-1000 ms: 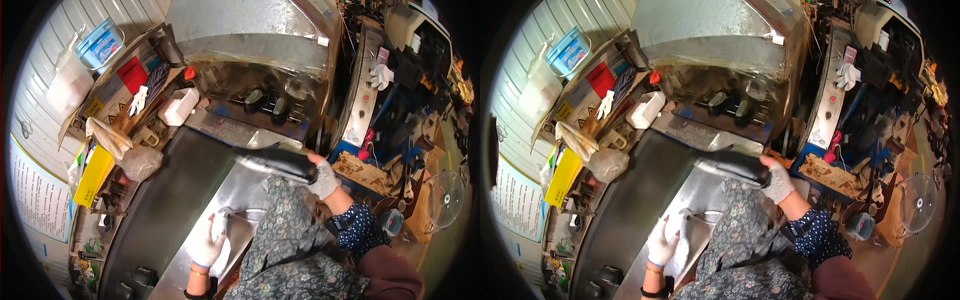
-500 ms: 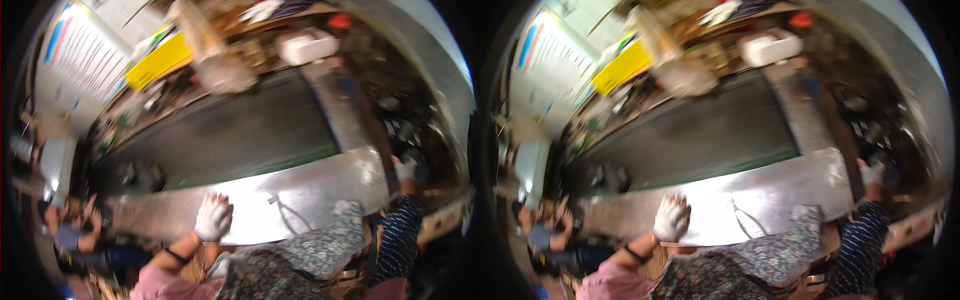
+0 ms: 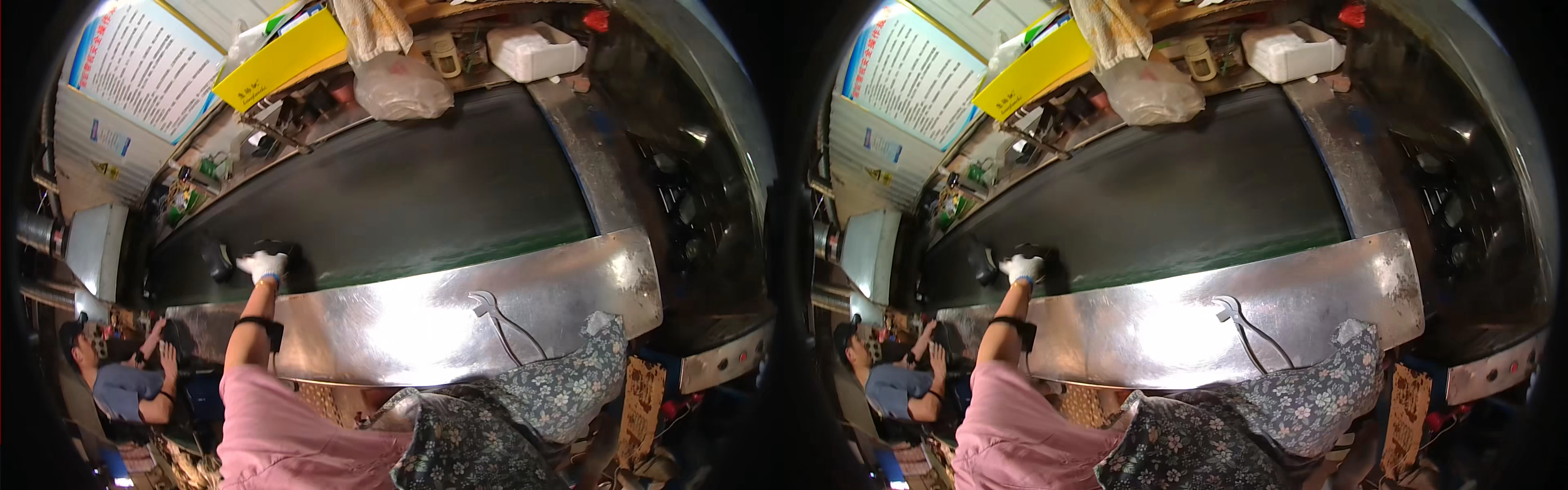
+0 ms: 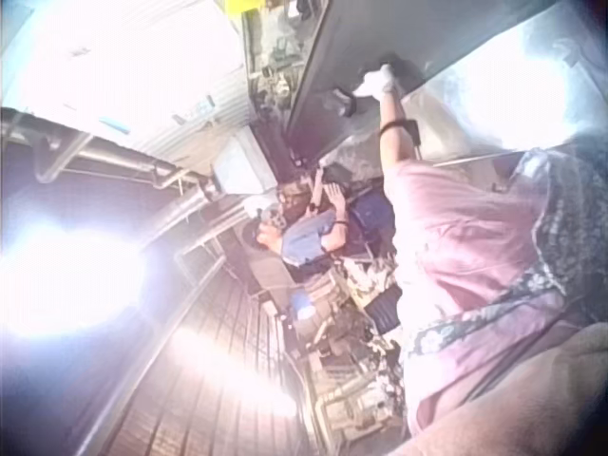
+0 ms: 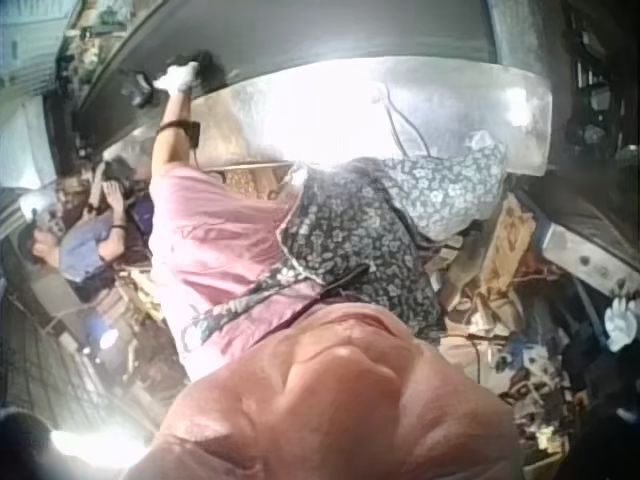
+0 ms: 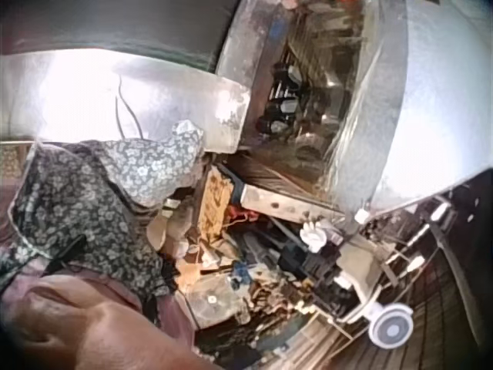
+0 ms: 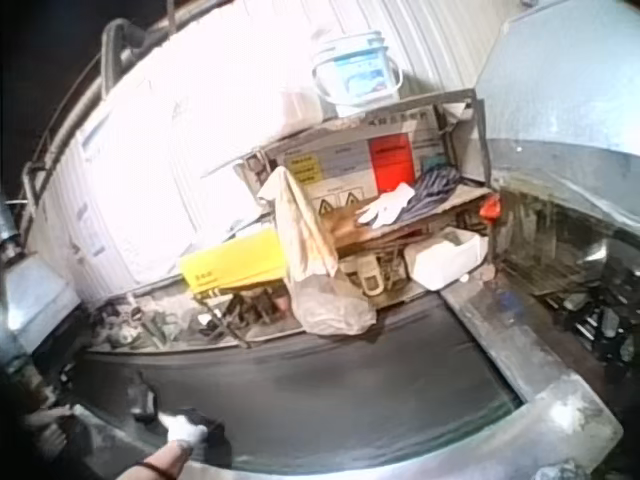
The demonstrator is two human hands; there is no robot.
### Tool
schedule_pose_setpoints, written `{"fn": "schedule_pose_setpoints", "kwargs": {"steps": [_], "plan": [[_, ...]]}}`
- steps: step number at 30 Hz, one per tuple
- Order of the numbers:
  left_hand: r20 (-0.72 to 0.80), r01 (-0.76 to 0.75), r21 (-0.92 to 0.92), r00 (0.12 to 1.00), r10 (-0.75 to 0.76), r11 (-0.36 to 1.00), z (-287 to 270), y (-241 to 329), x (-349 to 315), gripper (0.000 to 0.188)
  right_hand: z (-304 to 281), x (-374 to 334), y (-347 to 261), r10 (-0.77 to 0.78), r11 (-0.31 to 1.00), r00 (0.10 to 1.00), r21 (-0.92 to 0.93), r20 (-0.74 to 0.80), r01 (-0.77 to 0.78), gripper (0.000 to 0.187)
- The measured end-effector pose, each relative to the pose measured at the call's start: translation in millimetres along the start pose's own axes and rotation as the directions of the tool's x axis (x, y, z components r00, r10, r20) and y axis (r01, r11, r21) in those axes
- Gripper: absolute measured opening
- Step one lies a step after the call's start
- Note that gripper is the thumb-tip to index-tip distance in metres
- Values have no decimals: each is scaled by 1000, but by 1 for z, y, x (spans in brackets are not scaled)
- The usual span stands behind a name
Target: The worker is hand-lasting shoes by pulling the upper material over the last with pliers and then placing them on a conveyor belt leading through a heating machine.
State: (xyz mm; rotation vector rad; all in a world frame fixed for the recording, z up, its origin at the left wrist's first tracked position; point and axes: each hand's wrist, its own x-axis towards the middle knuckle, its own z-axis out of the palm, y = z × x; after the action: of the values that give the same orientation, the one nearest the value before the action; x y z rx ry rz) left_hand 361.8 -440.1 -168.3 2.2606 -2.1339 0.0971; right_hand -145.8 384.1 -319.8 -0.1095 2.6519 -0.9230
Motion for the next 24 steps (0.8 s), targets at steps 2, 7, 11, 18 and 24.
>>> {"fn": "schedule_pose_setpoints", "kwargs": {"steps": [2,7,11,18,24], "plan": [[70,-336,-208,932,357,919,-57,99,-41,42,2,-60,18,-51,995,974,69,-221,68,21],[43,18,31,999,-19,999,-88,46,-20,91,4,-102,23,-154,972,988,-176,25,156,23],[332,-72,18,941,62,997,-54,45,-11,95,-1,-146,-10,-12,996,999,-83,34,15,21],[562,738,-675,488,668,28,-23,128,-72,52,-68,-94,-186,-272,947,885,57,-378,316,13],[261,623,-779,424,867,-69,-93,190,-242,60,-83,-87,-370,-632,711,775,384,-20,589,48]]}}
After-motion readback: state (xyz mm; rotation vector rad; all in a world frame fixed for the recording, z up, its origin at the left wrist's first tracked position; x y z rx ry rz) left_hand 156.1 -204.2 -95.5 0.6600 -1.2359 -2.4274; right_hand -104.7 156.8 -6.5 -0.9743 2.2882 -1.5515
